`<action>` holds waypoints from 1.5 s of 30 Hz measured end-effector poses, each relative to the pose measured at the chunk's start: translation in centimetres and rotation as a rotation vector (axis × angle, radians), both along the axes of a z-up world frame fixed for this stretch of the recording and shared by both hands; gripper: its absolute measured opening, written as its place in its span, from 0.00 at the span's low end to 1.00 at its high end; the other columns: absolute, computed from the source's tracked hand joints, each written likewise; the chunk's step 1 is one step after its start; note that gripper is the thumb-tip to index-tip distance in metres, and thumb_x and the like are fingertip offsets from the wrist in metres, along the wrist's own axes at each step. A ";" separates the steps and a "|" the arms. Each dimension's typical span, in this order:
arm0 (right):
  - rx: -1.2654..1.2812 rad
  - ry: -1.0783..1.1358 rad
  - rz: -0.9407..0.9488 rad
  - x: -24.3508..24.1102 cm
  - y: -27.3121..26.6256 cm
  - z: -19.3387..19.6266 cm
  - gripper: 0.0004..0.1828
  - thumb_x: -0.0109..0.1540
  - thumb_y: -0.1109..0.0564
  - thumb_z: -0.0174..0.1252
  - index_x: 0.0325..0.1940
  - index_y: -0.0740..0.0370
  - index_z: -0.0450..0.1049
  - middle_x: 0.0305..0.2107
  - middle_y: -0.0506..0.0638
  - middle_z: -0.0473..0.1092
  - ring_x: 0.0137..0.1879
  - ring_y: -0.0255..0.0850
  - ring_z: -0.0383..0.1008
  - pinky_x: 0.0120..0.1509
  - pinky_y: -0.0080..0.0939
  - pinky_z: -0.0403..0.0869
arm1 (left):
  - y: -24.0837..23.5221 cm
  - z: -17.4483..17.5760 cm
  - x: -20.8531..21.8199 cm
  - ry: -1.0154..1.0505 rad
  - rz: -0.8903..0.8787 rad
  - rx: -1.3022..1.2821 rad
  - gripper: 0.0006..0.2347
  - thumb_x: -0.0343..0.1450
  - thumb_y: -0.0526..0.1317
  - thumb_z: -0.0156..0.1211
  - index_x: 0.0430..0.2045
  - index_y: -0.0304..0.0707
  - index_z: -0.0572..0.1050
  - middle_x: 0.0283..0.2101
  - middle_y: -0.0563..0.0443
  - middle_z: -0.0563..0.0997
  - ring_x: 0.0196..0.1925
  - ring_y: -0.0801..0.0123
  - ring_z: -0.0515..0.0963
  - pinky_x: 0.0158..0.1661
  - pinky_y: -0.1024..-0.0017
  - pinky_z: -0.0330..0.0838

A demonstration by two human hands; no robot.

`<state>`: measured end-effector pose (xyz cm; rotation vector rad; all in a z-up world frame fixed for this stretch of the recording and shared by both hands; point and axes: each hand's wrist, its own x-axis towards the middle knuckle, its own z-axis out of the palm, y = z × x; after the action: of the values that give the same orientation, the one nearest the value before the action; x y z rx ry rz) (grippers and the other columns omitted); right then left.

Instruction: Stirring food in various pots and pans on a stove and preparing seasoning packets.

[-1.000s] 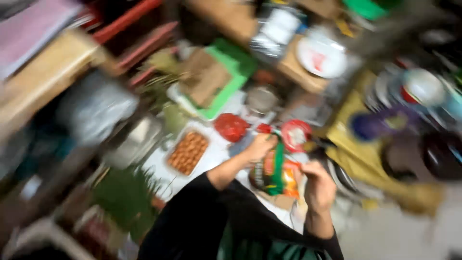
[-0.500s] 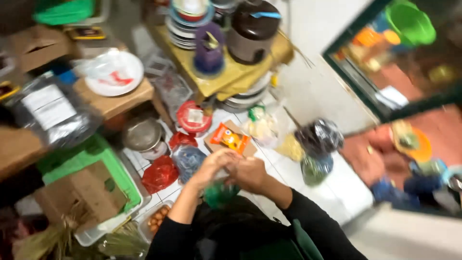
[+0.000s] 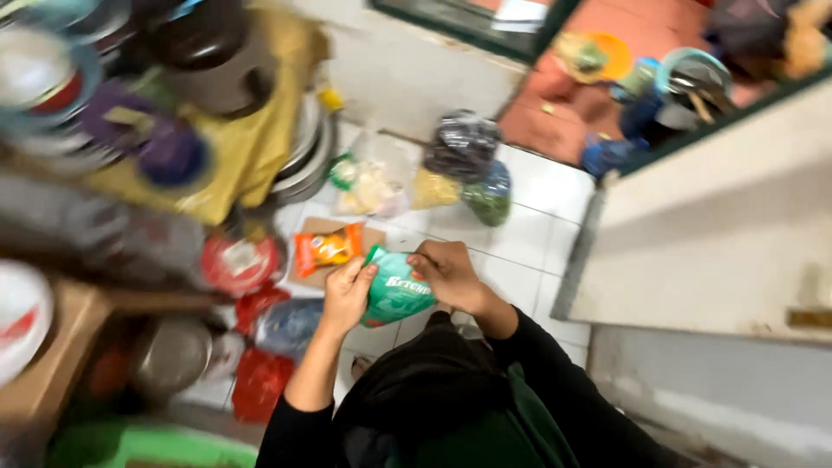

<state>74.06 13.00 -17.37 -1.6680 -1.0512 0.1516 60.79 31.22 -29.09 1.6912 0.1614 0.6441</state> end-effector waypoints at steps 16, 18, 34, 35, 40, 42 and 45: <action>-0.215 -0.192 -0.302 28.9 -23.9 0.9 0.11 0.53 0.58 0.75 0.32 0.58 0.78 0.22 0.49 0.74 0.29 0.49 0.76 0.36 0.44 0.75 | -17.7 1.5 34.7 0.000 -0.221 -0.007 0.05 0.71 0.32 0.63 0.33 0.44 0.85 0.26 0.50 0.85 0.28 0.72 0.80 0.37 0.67 0.76; -0.134 -0.154 -0.381 31.8 -24.6 1.2 0.08 0.55 0.60 0.74 0.32 0.58 0.79 0.22 0.48 0.74 0.29 0.47 0.76 0.37 0.42 0.75 | -19.1 3.7 39.2 -0.012 -0.252 -0.005 0.05 0.72 0.34 0.62 0.33 0.45 0.85 0.26 0.52 0.85 0.27 0.74 0.79 0.35 0.69 0.75; -0.381 -0.697 -0.855 56.4 -29.0 -3.9 0.06 0.65 0.55 0.58 0.33 0.52 0.75 0.22 0.42 0.64 0.27 0.41 0.69 0.33 0.40 0.68 | -29.0 2.6 72.2 -0.459 -0.464 0.817 0.04 0.73 0.42 0.57 0.36 0.56 0.79 0.23 0.63 0.78 0.20 0.69 0.80 0.26 0.75 0.76; -0.376 -0.693 -0.858 58.0 -29.1 -3.7 0.06 0.65 0.55 0.58 0.33 0.52 0.75 0.22 0.42 0.64 0.27 0.41 0.69 0.33 0.40 0.68 | -29.1 3.3 74.3 -0.458 -0.468 0.823 0.04 0.73 0.42 0.57 0.36 0.56 0.79 0.23 0.63 0.78 0.20 0.69 0.80 0.26 0.75 0.76; -0.326 -0.726 -0.889 69.0 -32.7 -4.6 0.12 0.65 0.57 0.57 0.26 0.52 0.73 0.16 0.42 0.64 0.20 0.42 0.68 0.24 0.39 0.65 | -31.1 4.1 86.0 -0.397 -0.733 0.562 0.07 0.75 0.36 0.53 0.34 0.43 0.80 0.32 0.54 0.80 0.33 0.57 0.82 0.36 0.67 0.79; -0.288 -0.743 -0.850 73.5 -33.6 -4.4 0.14 0.66 0.55 0.56 0.24 0.52 0.71 0.16 0.43 0.62 0.20 0.42 0.67 0.25 0.39 0.65 | -32.3 1.7 89.8 -0.376 -0.691 0.529 0.08 0.76 0.35 0.52 0.32 0.42 0.81 0.30 0.52 0.79 0.32 0.54 0.81 0.35 0.65 0.79; -0.262 -0.752 -0.752 80.9 -36.5 -5.8 0.14 0.66 0.50 0.58 0.25 0.51 0.71 0.17 0.42 0.62 0.21 0.42 0.67 0.26 0.39 0.66 | -35.1 0.6 95.2 -0.368 -0.540 0.552 0.08 0.75 0.33 0.53 0.31 0.41 0.81 0.26 0.50 0.76 0.27 0.54 0.79 0.32 0.64 0.78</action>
<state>154.96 -23.50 -23.22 -2.3240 -0.8614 -0.9236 155.96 -3.90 -28.45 1.9812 -0.7748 0.6016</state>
